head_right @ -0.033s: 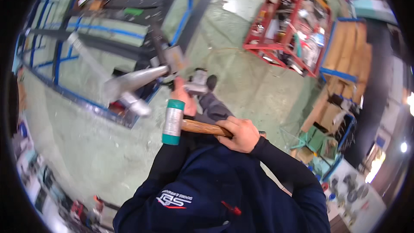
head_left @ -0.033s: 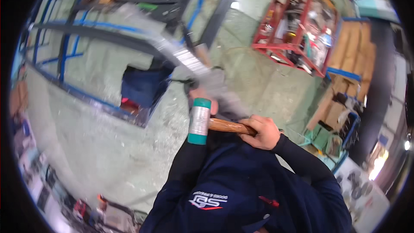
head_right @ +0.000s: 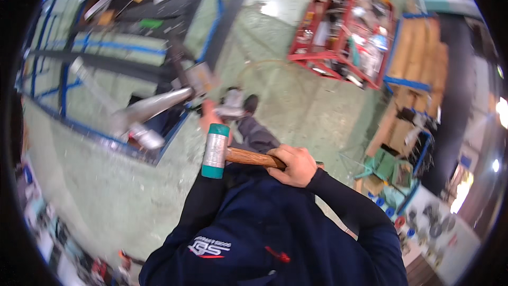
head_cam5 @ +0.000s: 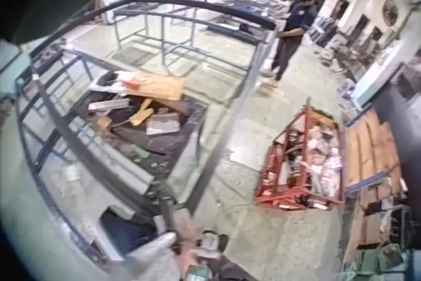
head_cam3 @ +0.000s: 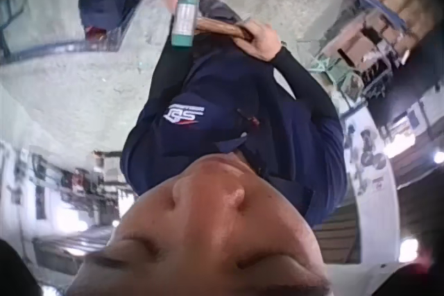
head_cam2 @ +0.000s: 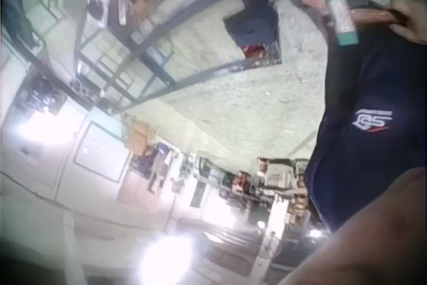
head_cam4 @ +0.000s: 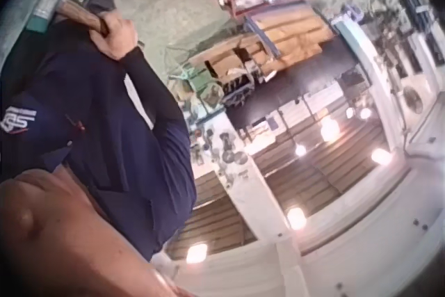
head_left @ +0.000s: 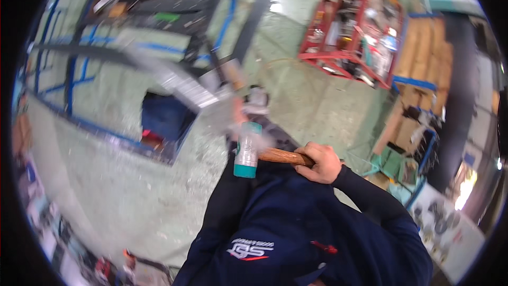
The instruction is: The person uses a rubber mallet and a pneumatic drill to assemble a window frame on a workbench. They secure metal components, adjust the frame, and measure a long metal strip with a tape measure before placing it on a cutting machine.
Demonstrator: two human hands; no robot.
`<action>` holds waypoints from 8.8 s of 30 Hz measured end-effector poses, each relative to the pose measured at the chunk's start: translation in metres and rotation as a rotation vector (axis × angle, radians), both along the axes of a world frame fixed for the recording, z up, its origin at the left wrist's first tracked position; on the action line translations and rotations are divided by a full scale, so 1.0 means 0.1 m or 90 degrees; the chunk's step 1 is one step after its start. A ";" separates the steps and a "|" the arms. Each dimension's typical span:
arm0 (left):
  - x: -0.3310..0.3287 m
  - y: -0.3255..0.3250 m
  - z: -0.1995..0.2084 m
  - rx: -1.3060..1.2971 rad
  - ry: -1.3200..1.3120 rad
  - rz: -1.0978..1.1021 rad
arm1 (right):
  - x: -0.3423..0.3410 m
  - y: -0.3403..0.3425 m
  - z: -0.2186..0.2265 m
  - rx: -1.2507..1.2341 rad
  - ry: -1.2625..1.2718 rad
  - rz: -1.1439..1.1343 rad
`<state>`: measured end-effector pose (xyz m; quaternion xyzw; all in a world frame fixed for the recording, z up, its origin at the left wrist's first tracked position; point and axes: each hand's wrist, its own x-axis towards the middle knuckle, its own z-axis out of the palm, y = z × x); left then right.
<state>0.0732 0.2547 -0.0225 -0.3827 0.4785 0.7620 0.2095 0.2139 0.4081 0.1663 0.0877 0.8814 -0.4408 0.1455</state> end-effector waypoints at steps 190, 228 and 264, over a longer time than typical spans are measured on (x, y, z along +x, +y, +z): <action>-0.57 -1.87 1.95 0.288 0.227 -0.474 | -0.11 -1.36 0.30 -0.206 0.099 -0.164; -0.10 -0.72 1.63 0.606 0.062 -0.200 | 0.36 -0.57 0.06 -0.323 0.091 -0.256; 0.04 0.78 0.03 0.329 0.106 -0.200 | 0.43 0.82 -2.11 -0.547 -0.038 -0.301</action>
